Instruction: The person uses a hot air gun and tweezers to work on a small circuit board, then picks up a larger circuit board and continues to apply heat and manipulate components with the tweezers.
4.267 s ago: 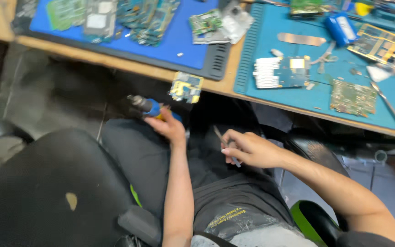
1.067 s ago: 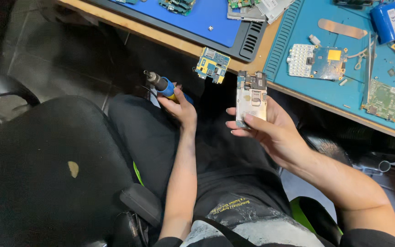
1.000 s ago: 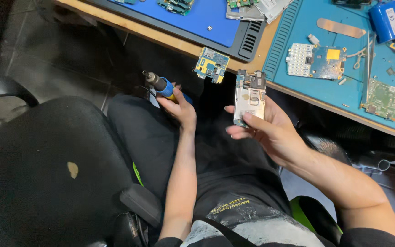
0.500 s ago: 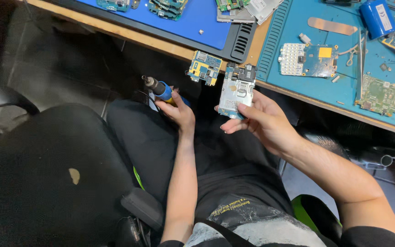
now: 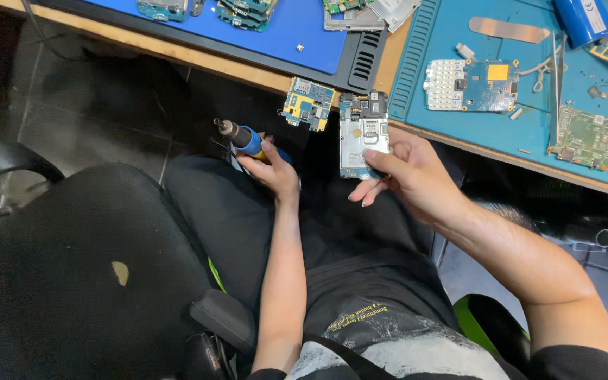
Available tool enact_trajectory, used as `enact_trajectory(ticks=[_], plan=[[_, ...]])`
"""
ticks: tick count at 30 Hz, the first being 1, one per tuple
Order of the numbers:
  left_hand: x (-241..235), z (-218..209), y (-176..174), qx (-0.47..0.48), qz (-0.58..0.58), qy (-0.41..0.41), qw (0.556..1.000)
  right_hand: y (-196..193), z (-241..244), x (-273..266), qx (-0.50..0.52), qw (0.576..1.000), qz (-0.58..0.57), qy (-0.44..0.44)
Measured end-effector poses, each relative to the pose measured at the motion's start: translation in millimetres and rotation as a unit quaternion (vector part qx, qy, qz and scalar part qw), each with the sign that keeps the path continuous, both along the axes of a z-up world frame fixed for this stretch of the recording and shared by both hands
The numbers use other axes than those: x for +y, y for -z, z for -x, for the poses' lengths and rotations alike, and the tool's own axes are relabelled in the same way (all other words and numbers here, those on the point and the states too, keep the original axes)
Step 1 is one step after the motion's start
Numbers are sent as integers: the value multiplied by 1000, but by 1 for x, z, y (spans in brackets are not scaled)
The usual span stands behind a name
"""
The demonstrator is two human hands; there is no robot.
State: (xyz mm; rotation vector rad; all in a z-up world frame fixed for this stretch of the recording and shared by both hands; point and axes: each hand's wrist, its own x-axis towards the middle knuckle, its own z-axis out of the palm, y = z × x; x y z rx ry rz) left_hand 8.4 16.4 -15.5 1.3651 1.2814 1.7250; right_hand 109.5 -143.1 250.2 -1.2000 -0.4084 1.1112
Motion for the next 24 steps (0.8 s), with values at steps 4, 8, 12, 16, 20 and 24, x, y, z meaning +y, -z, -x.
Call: enact_trajectory(ticks=[4, 8, 12, 16, 20, 24], plan=[[0, 0, 9, -3, 3, -2, 1000, 11, -3, -3, 38, 999, -15, 5], [2, 1, 25, -4, 25, 5, 1000, 20, -5, -6, 77, 996, -37, 13], [1, 1, 22, -4, 14, 10, 1000, 18, 4, -1, 38, 999, -31, 17], [2, 7, 12, -9, 14, 25, 1000, 1, 11, 5, -7, 1000, -16, 18], [4, 11, 11, -43, 0, 45, 998, 2, 10, 5, -10, 1000, -3, 21], [4, 8, 13, -40, -9, 38, 998, 6, 6, 2, 15, 1000, -12, 21]])
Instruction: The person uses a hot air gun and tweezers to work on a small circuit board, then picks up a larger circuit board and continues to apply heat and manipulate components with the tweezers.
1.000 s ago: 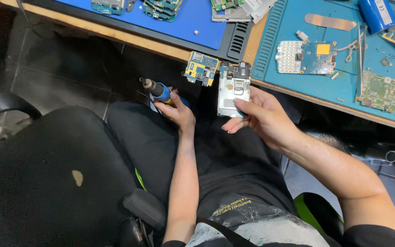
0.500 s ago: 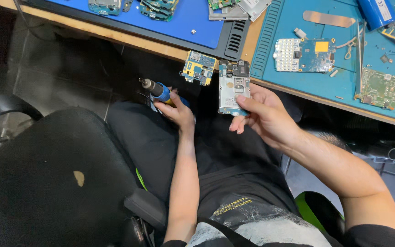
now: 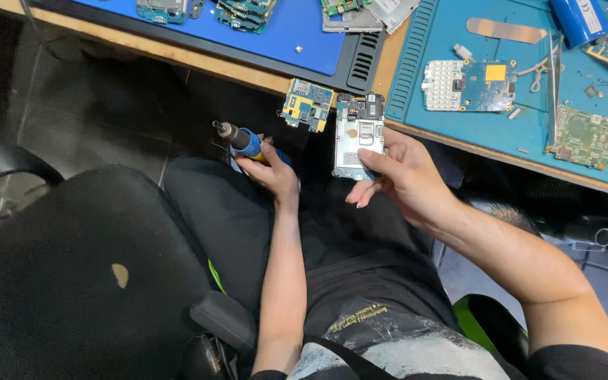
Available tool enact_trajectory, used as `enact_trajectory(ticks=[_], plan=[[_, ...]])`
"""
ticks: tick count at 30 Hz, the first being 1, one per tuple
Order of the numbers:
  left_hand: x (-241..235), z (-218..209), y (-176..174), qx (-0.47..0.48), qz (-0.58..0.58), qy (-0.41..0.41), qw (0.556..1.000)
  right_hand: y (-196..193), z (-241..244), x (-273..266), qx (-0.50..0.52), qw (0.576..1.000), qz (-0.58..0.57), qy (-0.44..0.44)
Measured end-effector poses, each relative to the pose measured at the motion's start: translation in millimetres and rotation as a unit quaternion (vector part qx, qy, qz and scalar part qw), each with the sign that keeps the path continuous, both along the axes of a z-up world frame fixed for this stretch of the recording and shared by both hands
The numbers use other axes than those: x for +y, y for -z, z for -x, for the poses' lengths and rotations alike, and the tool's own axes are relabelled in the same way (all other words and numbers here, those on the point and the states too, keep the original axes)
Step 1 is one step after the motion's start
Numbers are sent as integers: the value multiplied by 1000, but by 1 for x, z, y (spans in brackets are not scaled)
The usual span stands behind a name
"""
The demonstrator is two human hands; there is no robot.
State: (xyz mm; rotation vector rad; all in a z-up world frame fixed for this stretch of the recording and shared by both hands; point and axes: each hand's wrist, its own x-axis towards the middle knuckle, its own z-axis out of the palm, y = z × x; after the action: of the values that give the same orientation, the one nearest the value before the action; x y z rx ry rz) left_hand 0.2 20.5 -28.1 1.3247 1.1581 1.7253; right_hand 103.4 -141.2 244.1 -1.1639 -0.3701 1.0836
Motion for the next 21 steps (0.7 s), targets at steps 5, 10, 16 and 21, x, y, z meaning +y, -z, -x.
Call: enact_trajectory(ticks=[5, 10, 16, 21], plan=[[-1, -1, -13, -1, 3, -7, 1000, -8, 4, -2, 7, 1000, 1, -11], [-1, 0, -9, 2, -1, -1, 1000, -9, -2, 0, 1, 1000, -10, -6], [-5, -6, -11, 18, 5, -20, 1000, -10, -2, 2, -21, 1000, 4, 4], [-3, -3, -10, 9, 11, -12, 1000, -8, 1, 1, -24, 1000, 2, 16]])
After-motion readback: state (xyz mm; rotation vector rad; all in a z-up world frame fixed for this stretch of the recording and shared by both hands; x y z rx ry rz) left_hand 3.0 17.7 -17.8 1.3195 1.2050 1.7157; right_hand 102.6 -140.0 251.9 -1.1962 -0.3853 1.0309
